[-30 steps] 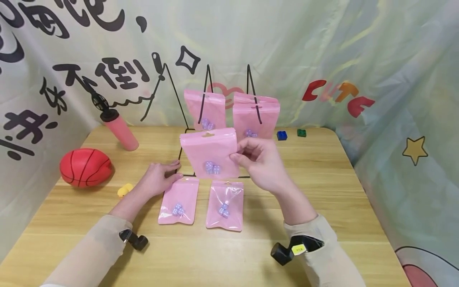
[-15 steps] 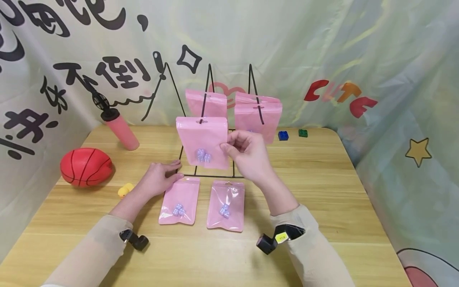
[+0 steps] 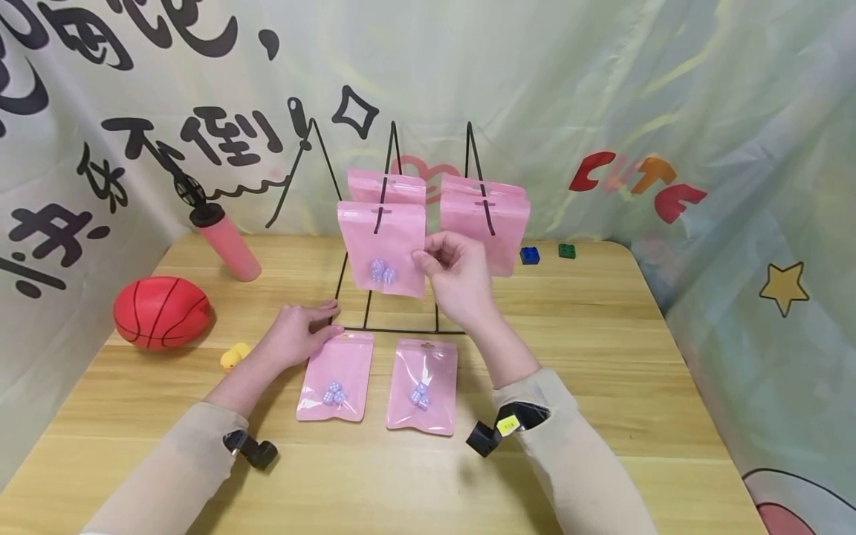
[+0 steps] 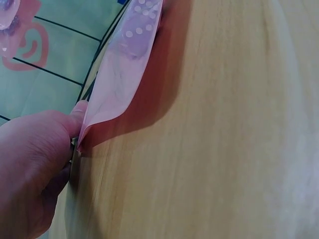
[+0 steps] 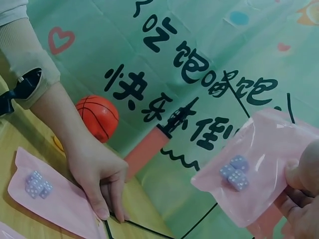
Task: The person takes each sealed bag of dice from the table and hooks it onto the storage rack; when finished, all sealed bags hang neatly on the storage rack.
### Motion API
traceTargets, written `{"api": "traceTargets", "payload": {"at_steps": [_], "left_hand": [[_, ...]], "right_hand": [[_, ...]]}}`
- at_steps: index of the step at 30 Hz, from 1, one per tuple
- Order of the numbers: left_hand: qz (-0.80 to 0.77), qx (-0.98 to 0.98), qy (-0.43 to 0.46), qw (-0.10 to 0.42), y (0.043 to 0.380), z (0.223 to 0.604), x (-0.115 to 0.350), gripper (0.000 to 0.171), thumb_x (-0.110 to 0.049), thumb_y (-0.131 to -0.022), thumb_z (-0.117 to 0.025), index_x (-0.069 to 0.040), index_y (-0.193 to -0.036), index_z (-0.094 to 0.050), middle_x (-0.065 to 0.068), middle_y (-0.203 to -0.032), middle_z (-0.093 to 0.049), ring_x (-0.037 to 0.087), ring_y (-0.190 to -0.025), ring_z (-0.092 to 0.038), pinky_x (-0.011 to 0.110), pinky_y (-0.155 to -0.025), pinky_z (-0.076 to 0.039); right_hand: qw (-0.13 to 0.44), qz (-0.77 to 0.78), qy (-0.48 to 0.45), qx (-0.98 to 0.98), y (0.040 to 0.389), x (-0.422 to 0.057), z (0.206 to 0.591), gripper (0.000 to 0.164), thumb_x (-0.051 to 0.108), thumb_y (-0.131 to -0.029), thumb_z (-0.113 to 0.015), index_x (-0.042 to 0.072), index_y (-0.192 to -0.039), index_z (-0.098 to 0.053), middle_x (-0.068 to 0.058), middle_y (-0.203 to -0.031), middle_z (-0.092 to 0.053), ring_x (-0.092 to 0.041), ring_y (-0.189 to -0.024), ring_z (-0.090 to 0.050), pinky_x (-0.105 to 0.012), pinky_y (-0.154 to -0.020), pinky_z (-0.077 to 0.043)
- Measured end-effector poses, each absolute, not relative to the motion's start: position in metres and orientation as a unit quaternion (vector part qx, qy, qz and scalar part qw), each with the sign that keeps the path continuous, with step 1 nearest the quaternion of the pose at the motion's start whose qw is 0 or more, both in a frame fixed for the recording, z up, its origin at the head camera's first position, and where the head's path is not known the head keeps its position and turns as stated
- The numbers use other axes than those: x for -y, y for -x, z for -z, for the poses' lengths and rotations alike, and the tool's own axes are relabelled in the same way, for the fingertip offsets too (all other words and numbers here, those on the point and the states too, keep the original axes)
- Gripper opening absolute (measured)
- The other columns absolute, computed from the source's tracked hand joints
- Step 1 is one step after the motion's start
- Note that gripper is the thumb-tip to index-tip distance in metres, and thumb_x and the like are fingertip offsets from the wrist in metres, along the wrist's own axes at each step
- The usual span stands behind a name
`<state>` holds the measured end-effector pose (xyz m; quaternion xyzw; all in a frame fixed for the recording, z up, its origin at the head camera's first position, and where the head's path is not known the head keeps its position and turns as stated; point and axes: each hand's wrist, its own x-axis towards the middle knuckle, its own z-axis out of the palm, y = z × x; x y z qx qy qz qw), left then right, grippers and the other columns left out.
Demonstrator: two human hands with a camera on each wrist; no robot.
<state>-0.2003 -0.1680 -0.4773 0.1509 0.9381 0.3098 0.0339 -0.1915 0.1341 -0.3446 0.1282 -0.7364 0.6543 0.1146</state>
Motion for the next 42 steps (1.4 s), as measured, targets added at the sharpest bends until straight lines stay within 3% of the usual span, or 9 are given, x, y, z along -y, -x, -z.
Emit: {"api": "traceTargets", "payload": {"at_steps": [16, 27, 37, 42], "left_hand": [[-0.309, -0.939, -0.147, 0.038, 0.199, 0.480, 0.169, 0.049, -0.031, -0.100, -0.077, -0.004, -0.140, -0.067, 0.008, -0.151, -0.057, 0.037, -0.142, -0.049, 0.054, -0.118, -0.037], [-0.315, -0.937, -0.149, 0.030, 0.199, 0.479, 0.169, 0.048, -0.029, -0.100, -0.078, -0.003, -0.139, -0.067, 0.010, -0.149, -0.058, 0.038, -0.140, -0.050, 0.054, -0.118, -0.037], [-0.320, -0.935, -0.150, 0.031, 0.199, 0.477, 0.168, 0.048, -0.028, -0.100, -0.078, -0.002, -0.139, -0.067, 0.010, -0.150, -0.058, 0.037, -0.142, -0.049, 0.053, -0.118, -0.036], [-0.318, -0.935, -0.152, 0.031, 0.199, 0.476, 0.168, 0.048, -0.027, -0.100, -0.078, -0.002, -0.139, -0.067, 0.010, -0.150, -0.058, 0.038, -0.142, -0.048, 0.054, -0.119, -0.035]], "right_hand": [[0.120, -0.649, -0.091, 0.746, 0.200, -0.131, 0.346, 0.001, -0.005, -0.098, -0.072, -0.005, -0.097, -0.072, -0.018, -0.093, -0.074, -0.019, -0.079, -0.066, -0.029, -0.072, -0.058], [0.139, -0.579, -0.135, 0.792, 0.189, -0.147, 0.346, 0.015, 0.002, -0.099, -0.075, -0.006, -0.112, -0.076, -0.015, -0.104, -0.078, -0.022, -0.096, -0.073, -0.024, -0.087, -0.060], [0.148, -0.528, -0.206, 0.811, 0.164, -0.170, 0.364, 0.022, 0.003, -0.098, -0.076, -0.004, -0.119, -0.074, -0.013, -0.115, -0.076, -0.028, -0.107, -0.072, -0.041, -0.102, -0.057], [0.170, -0.449, -0.252, 0.840, 0.160, -0.184, 0.386, 0.027, 0.007, -0.094, -0.081, -0.001, -0.119, -0.075, -0.014, -0.119, -0.076, -0.030, -0.111, -0.072, -0.046, -0.098, -0.058]]}}
